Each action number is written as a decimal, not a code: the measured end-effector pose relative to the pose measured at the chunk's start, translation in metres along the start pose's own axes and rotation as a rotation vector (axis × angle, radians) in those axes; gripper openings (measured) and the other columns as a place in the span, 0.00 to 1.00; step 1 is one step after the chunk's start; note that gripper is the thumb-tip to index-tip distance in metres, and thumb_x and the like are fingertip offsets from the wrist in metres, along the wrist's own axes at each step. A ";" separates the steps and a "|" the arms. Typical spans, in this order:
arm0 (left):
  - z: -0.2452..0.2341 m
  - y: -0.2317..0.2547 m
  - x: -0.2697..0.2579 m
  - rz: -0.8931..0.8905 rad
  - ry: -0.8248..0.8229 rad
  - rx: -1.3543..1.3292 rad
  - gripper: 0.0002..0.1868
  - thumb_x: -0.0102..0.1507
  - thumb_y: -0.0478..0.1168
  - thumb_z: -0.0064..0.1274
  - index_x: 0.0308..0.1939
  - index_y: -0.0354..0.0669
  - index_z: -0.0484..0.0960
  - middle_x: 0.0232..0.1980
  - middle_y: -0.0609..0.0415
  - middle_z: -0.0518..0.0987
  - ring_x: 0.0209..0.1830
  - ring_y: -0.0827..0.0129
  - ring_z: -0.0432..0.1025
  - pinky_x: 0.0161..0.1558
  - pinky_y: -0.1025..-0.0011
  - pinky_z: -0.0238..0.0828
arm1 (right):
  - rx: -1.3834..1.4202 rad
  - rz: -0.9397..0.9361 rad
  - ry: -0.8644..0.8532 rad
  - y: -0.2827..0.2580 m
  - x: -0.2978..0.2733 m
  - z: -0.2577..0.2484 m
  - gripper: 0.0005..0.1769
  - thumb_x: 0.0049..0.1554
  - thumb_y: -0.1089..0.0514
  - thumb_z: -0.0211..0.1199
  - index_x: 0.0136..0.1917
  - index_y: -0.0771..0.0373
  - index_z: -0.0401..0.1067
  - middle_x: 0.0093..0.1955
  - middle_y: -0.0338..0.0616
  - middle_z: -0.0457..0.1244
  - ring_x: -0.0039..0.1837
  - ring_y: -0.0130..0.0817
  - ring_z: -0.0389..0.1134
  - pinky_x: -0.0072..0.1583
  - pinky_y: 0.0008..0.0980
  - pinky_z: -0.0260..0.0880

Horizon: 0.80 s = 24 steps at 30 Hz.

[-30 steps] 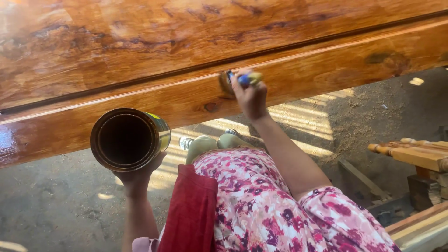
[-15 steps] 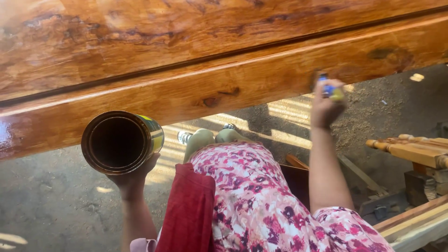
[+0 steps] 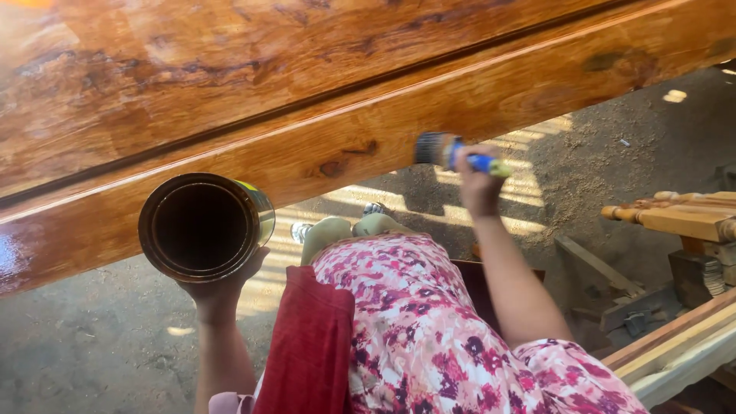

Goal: Applying a clear wood finish to a wooden door panel using a paintbrush.

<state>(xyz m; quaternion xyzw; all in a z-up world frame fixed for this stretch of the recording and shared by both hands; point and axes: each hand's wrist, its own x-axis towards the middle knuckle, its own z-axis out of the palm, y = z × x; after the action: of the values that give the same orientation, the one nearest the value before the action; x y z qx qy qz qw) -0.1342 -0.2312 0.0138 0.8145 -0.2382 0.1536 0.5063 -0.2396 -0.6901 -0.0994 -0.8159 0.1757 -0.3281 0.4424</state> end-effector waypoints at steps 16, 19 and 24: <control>-0.014 0.013 0.001 -0.144 0.039 -0.208 0.54 0.55 0.48 0.75 0.79 0.46 0.59 0.70 0.55 0.73 0.70 0.66 0.71 0.75 0.66 0.72 | -0.155 -0.239 -0.161 -0.048 -0.040 0.032 0.09 0.62 0.67 0.66 0.45 0.56 0.70 0.40 0.42 0.68 0.39 0.30 0.72 0.35 0.24 0.76; -0.009 -0.005 -0.004 -0.069 0.084 0.022 0.57 0.53 0.48 0.77 0.77 0.42 0.56 0.71 0.53 0.71 0.70 0.65 0.70 0.73 0.66 0.72 | -0.066 -0.134 -0.193 -0.092 -0.024 0.047 0.06 0.63 0.65 0.67 0.47 0.60 0.70 0.40 0.43 0.67 0.38 0.30 0.73 0.34 0.23 0.77; 0.006 -0.008 0.014 -0.214 0.021 -0.135 0.59 0.48 0.49 0.75 0.79 0.44 0.59 0.73 0.53 0.73 0.70 0.63 0.70 0.79 0.61 0.65 | 0.272 0.024 -0.138 -0.101 0.018 0.064 0.07 0.62 0.62 0.67 0.49 0.63 0.69 0.46 0.42 0.67 0.47 0.29 0.71 0.49 0.27 0.75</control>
<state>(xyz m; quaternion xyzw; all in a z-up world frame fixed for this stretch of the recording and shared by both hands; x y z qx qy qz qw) -0.1184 -0.2362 0.0119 0.7974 -0.1545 0.0910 0.5761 -0.1827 -0.6066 -0.0326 -0.7670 0.1085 -0.2867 0.5637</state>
